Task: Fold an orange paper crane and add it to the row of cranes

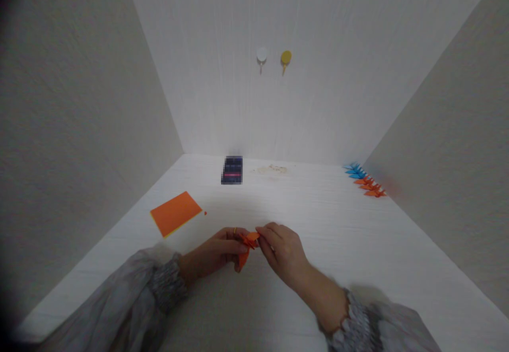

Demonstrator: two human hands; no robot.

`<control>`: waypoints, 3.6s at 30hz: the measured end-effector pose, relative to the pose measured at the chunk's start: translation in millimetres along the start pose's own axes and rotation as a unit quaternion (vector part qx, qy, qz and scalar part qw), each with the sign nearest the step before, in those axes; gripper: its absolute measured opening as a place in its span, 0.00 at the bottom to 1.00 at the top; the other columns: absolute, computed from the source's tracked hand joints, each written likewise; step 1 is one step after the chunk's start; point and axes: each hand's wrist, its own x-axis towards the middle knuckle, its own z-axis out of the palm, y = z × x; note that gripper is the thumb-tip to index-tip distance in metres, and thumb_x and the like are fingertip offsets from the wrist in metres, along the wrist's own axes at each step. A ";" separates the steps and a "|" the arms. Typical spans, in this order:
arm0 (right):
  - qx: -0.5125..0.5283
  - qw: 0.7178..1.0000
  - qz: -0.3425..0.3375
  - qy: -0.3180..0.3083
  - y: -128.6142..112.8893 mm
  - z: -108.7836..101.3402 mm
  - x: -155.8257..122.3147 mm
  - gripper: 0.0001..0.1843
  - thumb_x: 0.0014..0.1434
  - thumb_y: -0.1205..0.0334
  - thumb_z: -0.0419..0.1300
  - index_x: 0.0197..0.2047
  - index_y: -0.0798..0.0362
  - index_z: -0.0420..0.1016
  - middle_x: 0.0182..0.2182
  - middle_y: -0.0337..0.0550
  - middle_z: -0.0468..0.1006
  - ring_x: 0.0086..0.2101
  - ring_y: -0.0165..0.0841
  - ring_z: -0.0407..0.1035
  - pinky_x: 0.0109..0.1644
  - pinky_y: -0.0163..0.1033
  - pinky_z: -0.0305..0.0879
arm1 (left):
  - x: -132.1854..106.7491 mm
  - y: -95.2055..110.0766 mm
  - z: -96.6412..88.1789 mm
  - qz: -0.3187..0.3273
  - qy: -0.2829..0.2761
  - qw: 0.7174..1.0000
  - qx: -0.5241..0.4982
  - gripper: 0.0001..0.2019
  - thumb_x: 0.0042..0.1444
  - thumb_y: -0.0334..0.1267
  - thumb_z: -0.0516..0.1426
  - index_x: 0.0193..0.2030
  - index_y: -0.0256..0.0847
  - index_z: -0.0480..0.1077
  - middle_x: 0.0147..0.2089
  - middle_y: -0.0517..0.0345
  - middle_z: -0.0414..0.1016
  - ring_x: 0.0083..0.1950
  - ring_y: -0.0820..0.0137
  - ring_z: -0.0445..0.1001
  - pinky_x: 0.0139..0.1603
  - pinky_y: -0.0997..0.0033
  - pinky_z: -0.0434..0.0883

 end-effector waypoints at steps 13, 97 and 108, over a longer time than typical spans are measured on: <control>-0.153 0.987 -0.050 0.007 -4.8 -3.6 4.9 0.12 0.59 0.65 0.49 0.41 0.57 0.71 0.27 0.46 0.74 0.26 0.31 0.64 0.29 0.35 0.61 | 3.6 -4.9 -3.9 0.031 0.004 0.997 -0.070 0.06 0.45 0.29 0.55 0.31 0.33 0.71 0.30 0.54 0.70 0.32 0.72 0.68 0.38 0.69 0.63; 0.307 0.943 0.118 -0.048 3.8 -3.5 6.0 0.17 0.53 0.63 0.55 0.48 0.50 0.67 0.38 0.46 0.72 0.39 0.34 0.65 0.43 0.41 0.60 | 4.5 -1.8 -0.7 -0.009 0.044 0.999 -0.007 0.08 0.39 0.27 0.54 0.30 0.32 0.70 0.26 0.59 0.69 0.24 0.78 0.66 0.27 0.78 0.62; 0.540 0.761 0.332 -0.141 -1.7 3.1 9.2 0.12 0.49 0.57 0.60 0.23 0.57 0.67 0.17 0.34 0.66 0.20 0.24 0.58 0.25 0.32 0.52 | 8.6 -7.9 -8.7 0.013 0.062 0.997 0.054 0.17 0.39 0.30 0.61 0.36 0.37 0.60 0.25 0.61 0.71 0.22 0.77 0.67 0.25 0.73 0.67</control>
